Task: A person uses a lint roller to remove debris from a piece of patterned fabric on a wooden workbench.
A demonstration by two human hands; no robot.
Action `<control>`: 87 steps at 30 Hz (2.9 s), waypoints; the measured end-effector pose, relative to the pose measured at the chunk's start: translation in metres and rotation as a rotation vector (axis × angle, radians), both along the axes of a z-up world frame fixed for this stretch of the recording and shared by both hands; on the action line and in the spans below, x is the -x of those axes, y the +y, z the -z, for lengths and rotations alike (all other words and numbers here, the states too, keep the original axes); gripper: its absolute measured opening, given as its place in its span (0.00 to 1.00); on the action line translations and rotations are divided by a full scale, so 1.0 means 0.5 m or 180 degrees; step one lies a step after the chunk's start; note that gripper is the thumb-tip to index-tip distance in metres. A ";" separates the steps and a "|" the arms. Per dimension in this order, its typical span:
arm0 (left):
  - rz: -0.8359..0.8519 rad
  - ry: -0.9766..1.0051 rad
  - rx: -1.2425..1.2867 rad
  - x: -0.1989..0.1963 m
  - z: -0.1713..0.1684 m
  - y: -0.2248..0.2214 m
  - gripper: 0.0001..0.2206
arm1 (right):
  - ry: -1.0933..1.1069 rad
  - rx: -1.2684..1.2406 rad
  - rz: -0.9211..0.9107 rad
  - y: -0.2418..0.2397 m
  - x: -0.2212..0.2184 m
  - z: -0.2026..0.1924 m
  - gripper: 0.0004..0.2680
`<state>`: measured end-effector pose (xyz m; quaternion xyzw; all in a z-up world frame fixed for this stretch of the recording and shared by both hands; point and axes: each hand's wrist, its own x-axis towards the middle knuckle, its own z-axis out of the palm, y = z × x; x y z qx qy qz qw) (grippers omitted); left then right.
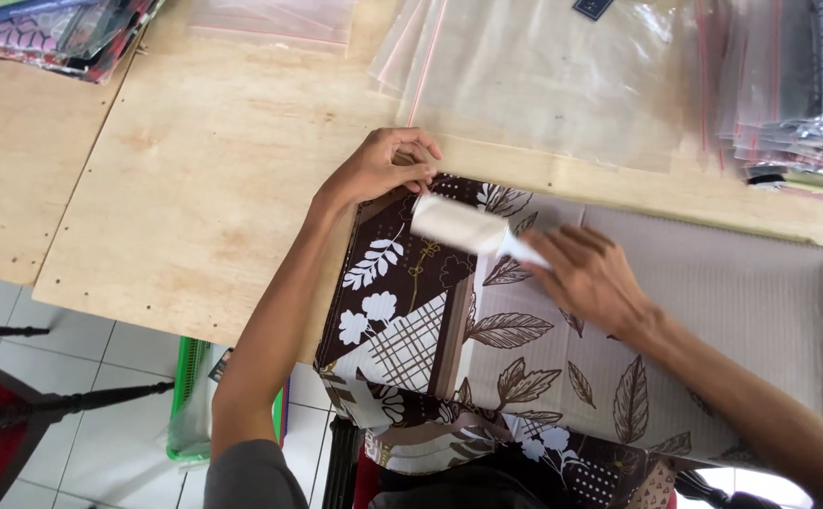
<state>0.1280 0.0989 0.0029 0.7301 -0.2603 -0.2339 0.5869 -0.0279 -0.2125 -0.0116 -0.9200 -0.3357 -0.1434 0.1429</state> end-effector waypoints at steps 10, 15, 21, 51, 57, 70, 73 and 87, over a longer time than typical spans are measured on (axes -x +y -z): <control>-0.0101 -0.0006 -0.0180 0.012 -0.021 0.000 0.16 | 0.0105 -0.0108 -0.0586 0.042 0.040 -0.011 0.12; -0.0096 -0.0037 -0.0046 0.001 -0.006 0.001 0.17 | -0.0085 -0.0381 0.0067 0.021 0.022 -0.003 0.10; -0.0154 -0.0090 -0.0194 0.019 -0.027 -0.005 0.18 | 0.0091 -0.0346 -0.0599 0.055 0.082 -0.027 0.10; -0.0165 -0.0180 0.0168 0.006 0.017 -0.001 0.13 | 0.0292 -0.0429 -0.1262 0.104 0.144 -0.080 0.08; 0.0066 0.0190 0.0450 -0.022 0.023 0.016 0.10 | -0.0054 -0.0648 -0.0469 0.136 -0.015 -0.007 0.13; 0.0253 0.0094 0.0452 -0.037 0.040 0.017 0.15 | -0.0288 -0.0619 -0.1281 0.177 0.056 -0.024 0.06; 0.0271 0.0127 0.0490 -0.044 0.046 0.014 0.15 | -0.0169 -0.0316 -0.0817 0.171 0.037 -0.036 0.10; 0.0210 0.0286 0.0603 -0.035 0.035 0.013 0.14 | 0.0386 -0.0919 -0.1305 0.153 0.034 -0.007 0.10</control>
